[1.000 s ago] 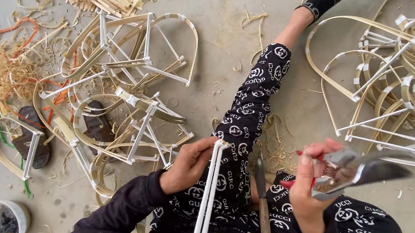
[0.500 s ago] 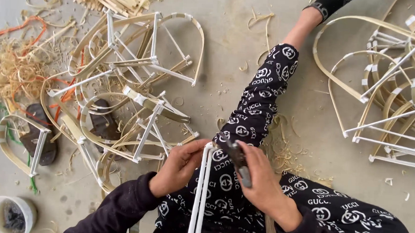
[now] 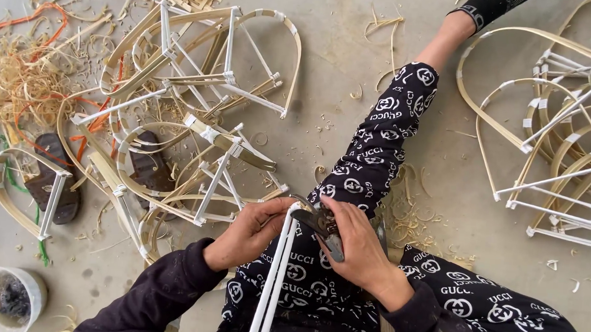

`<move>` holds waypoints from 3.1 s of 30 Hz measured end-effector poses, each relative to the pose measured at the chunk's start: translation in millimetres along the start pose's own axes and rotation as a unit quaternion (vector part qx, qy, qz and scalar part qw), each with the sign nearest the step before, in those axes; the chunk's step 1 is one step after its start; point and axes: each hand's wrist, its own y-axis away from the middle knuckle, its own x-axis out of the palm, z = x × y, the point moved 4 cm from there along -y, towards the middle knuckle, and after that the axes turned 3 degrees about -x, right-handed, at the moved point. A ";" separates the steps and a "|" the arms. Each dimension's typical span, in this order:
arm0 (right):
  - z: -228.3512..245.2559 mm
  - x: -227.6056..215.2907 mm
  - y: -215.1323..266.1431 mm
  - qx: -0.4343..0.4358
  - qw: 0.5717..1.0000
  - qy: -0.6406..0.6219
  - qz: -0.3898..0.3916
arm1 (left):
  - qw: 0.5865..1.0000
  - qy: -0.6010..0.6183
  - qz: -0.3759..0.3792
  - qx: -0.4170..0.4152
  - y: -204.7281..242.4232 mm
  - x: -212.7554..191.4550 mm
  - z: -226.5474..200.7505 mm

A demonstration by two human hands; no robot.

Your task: Assembling and shaping bamboo strips into curved frame structures using pliers and a knife.

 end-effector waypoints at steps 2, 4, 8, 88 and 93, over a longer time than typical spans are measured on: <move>-16.4 7.9 2.1 -0.004 1.000 0.020 0.005 | 1.000 -0.006 -0.007 -0.002 -1.3 -1.3 4.1; -26.5 12.0 2.6 -0.008 0.999 0.039 0.011 | 1.000 -0.010 -0.013 -0.005 -2.0 -1.3 7.0; -32.7 11.9 -2.0 -0.027 0.998 0.055 0.010 | 0.999 -0.022 -0.026 -0.011 -2.9 -2.2 9.4; -137.1 -0.7 92.2 0.213 0.808 -0.503 -0.223 | 0.870 0.432 -0.213 0.103 -65.1 81.8 -65.8; -156.0 -17.1 105.9 0.233 0.763 -0.530 -0.289 | 0.922 0.368 -0.093 0.081 -58.0 86.4 -74.9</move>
